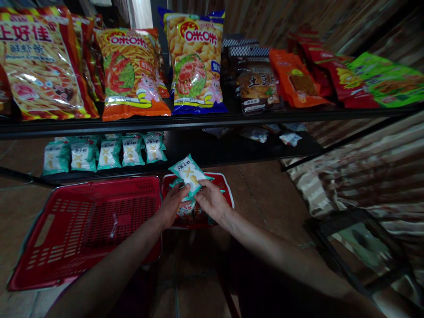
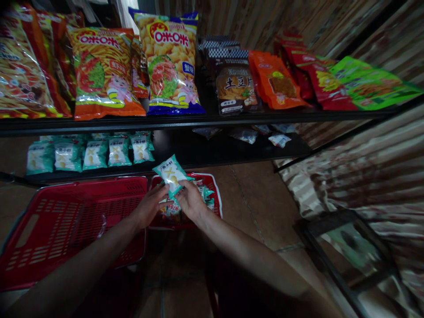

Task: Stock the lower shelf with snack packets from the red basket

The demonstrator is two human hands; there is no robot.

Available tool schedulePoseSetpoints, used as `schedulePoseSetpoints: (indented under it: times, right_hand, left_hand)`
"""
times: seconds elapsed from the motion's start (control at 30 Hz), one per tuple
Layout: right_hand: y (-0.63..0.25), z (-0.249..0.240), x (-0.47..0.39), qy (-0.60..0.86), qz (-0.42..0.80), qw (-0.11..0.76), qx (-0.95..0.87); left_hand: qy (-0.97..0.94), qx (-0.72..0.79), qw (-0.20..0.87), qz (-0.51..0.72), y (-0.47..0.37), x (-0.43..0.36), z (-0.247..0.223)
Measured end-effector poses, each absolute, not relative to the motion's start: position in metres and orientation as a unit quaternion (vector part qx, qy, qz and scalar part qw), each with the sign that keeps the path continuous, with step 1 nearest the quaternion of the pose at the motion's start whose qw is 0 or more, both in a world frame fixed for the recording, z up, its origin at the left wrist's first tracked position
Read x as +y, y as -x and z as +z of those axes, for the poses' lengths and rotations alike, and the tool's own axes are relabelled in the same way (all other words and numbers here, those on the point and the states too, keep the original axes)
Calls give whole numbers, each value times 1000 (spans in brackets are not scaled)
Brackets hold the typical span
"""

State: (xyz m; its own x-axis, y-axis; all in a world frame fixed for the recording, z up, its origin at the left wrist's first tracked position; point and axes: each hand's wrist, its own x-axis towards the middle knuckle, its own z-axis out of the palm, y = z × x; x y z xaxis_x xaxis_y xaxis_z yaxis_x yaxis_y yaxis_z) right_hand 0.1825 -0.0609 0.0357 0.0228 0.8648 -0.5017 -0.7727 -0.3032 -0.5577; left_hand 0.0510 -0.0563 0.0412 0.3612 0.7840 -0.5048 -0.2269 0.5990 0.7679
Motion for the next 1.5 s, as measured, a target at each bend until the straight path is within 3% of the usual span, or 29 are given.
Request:
schedulePoseSetpoints:
  times: [0.5,0.93,1.17,1.5]
  right_hand:
    - [-181,34,-66,519,667,524,-113]
    - [-194,30,-42,496,688,526,-68]
    - [-192,26,-43,497,676,540,-69]
    - [-197,29,-39,518,679,518,-61]
  left_hand:
    - [-305,449,732,412,-47,-53,34]
    - [-507,510,619,316,-28,-56,12]
    - [-348,489,736,313,-34,-67,26]
    - [-333,487,737,330,-49,-69,17]
